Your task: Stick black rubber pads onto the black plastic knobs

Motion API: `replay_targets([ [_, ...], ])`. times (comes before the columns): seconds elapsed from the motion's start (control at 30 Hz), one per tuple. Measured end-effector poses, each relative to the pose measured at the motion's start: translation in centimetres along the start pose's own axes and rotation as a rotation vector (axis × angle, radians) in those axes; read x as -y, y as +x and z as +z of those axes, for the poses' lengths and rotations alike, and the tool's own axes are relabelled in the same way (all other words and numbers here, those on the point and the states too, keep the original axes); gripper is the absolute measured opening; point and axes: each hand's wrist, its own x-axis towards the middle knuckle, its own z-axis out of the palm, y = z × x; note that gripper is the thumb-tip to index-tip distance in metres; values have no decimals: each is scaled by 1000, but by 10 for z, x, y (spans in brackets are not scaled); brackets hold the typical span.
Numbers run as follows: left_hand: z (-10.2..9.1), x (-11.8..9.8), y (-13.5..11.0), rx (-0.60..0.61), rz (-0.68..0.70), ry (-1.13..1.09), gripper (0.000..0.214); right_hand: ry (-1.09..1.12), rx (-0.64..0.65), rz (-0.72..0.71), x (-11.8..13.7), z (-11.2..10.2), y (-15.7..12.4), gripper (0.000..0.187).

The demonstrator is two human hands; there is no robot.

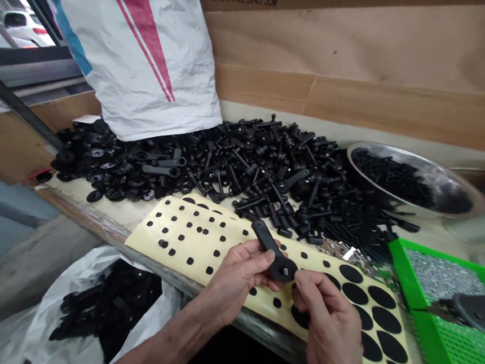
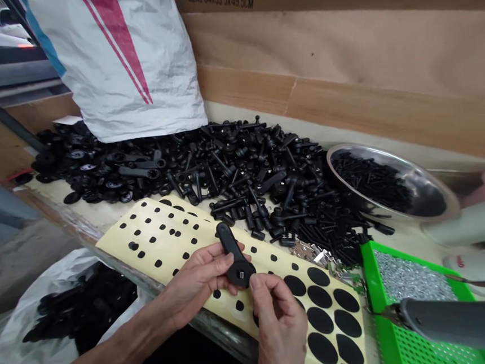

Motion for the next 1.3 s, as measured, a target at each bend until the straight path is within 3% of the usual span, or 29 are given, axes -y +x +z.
replay_targets([
  [0.67, -4, 2, 1, 7, 7, -23, 28, 8, 15, 24, -1, 2, 0, 33],
  [1.3, -1, 0, 1, 2, -3, -17, 34, -108, -63, -73, -4, 1, 2, 33],
])
